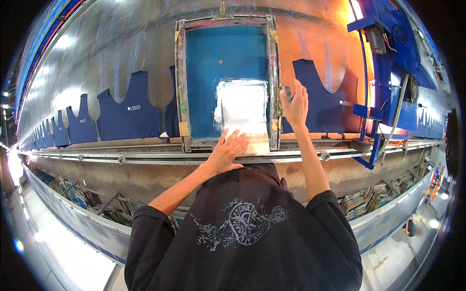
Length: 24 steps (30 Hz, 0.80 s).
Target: The person aligns a blue tank top on a conveyor and uses a squeegee to pull white ink across a screen printing frame, applying a design to the garment. The person repeats the squeegee stroke on successive tank tops as they advance along the line.
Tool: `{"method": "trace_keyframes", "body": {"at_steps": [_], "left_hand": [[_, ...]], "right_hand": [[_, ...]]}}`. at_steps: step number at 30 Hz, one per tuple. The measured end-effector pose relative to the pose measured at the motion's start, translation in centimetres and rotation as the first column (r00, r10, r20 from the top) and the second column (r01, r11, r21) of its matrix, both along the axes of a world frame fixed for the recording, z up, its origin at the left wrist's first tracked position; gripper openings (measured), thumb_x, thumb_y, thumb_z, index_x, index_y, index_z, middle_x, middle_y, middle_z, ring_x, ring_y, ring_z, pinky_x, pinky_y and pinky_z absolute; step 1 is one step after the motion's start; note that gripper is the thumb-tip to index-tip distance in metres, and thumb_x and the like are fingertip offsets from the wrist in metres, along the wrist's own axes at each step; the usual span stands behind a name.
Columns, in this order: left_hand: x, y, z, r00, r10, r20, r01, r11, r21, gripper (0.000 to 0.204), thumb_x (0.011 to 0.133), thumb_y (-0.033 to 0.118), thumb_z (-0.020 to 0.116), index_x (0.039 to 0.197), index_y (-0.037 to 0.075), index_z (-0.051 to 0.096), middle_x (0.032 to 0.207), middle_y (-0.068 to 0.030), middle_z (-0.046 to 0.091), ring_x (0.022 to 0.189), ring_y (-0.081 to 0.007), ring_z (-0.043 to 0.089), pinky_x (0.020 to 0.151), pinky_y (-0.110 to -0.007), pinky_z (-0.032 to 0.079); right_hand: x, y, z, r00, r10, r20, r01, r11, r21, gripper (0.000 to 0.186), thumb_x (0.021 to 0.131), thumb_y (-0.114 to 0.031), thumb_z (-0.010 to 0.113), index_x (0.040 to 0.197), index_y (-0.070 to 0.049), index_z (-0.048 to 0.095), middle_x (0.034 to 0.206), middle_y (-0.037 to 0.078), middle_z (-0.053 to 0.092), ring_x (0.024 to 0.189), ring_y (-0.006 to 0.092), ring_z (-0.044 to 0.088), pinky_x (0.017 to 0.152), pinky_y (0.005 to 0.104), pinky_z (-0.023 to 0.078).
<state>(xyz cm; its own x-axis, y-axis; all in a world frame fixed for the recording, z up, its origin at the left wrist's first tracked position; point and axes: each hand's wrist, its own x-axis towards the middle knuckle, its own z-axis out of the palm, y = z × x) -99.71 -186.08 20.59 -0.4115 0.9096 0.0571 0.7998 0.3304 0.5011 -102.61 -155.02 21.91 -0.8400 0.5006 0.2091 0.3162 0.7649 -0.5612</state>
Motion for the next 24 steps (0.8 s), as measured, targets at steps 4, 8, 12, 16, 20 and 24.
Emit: {"method": "trace_keyframes", "body": {"at_steps": [4,8,12,16,20,24], "left_hand": [[-0.7,1.5,-0.7,1.0,0.017,0.011,-0.016,0.99,-0.14,0.064,0.077,0.025,0.078,0.134,0.002,0.059,0.135,-0.0153,0.06,0.133,-0.0284,0.053,0.124,-0.056,0.021],[-4.5,3.4,-0.6,0.992,0.112,0.062,-0.11,0.994,-0.028,0.05,0.077,0.01,0.074,0.125,0.002,0.063,0.114,-0.0147,0.07,0.111,-0.0286,0.067,0.12,-0.054,0.029],[-7.0,5.2,-0.1,0.976,0.185,0.116,-0.18,0.982,-0.049,0.034,0.079,0.006,0.07,0.112,0.003,0.067,0.093,-0.0114,0.074,0.092,-0.0288,0.071,0.115,-0.054,0.033],[-4.3,4.7,-1.2,0.97,0.236,0.053,-0.241,0.959,0.149,0.018,0.081,0.003,0.066,0.098,0.006,0.069,0.08,-0.0097,0.072,0.082,-0.0304,0.071,0.114,-0.053,0.034],[-4.6,4.2,0.1,0.942,0.229,0.246,-0.245,0.969,0.034,0.015,0.08,0.0,0.062,0.083,0.012,0.071,0.07,-0.0091,0.069,0.074,-0.0308,0.07,0.112,-0.052,0.036],[-13.3,6.8,0.6,0.984,0.177,0.016,-0.172,0.974,-0.15,0.013,0.084,0.016,0.062,0.089,0.021,0.073,0.07,-0.0066,0.07,0.075,-0.0277,0.07,0.111,-0.053,0.037]], "right_hand": [[4.1,-2.9,2.5,0.799,0.574,0.182,-0.554,0.819,-0.149,0.058,0.086,-0.036,0.076,0.129,0.001,0.062,0.121,0.019,0.068,0.113,0.0359,0.064,0.097,0.048,0.049],[5.7,-5.5,2.5,0.619,0.701,0.355,-0.669,0.707,-0.228,0.056,0.082,-0.024,0.074,0.13,0.001,0.06,0.116,0.018,0.069,0.11,0.0337,0.065,0.096,0.0458,0.046],[4.7,-6.5,0.7,0.772,0.569,0.283,-0.586,0.81,-0.031,0.035,0.079,-0.003,0.067,0.113,-0.001,0.064,0.1,0.014,0.069,0.096,0.0325,0.066,0.086,0.0446,0.045],[7.1,-8.9,-1.0,0.833,0.498,0.241,-0.517,0.856,0.018,0.027,0.072,0.002,0.069,0.097,-0.004,0.064,0.092,0.012,0.071,0.088,0.0313,0.066,0.086,0.0431,0.046],[7.1,-8.9,-1.3,0.838,0.5,0.217,-0.519,0.854,0.04,0.014,0.076,0.0,0.068,0.088,-0.008,0.067,0.079,0.012,0.069,0.078,0.0302,0.066,0.086,0.0434,0.043],[-1.4,-5.8,1.0,0.815,0.508,0.277,-0.551,0.828,0.102,0.006,0.083,-0.007,0.069,0.078,-0.01,0.07,0.065,0.014,0.065,0.067,0.0337,0.064,0.084,0.046,0.041]]}}
